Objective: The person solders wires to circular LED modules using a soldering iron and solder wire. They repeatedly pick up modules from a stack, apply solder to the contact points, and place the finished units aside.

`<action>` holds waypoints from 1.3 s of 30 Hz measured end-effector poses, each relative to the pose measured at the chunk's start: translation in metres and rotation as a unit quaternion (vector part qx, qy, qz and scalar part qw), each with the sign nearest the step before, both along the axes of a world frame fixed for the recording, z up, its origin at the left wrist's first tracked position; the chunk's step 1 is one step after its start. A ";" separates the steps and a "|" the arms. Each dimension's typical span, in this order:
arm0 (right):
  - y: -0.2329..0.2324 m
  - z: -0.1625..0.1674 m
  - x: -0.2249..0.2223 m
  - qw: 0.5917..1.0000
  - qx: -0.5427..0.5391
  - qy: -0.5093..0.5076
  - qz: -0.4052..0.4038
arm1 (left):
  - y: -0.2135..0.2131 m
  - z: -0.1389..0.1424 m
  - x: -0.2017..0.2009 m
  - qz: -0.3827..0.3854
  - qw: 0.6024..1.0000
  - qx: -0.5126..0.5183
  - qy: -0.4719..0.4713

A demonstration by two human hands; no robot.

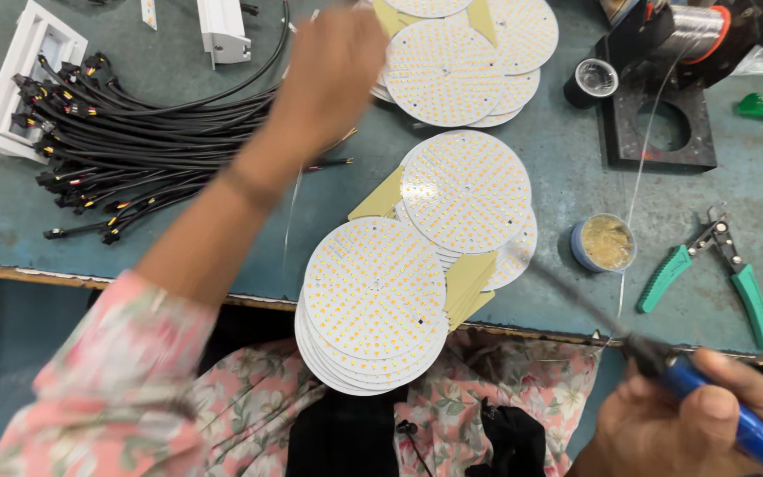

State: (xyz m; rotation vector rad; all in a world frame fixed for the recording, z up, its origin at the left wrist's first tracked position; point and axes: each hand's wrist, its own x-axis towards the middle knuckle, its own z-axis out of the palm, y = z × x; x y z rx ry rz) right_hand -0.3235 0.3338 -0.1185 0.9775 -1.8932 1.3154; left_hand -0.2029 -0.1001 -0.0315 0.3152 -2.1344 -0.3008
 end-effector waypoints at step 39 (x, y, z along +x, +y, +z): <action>-0.099 0.065 0.034 0.950 0.036 -0.147 0.271 | 0.154 0.010 0.143 -0.044 0.971 0.235 0.015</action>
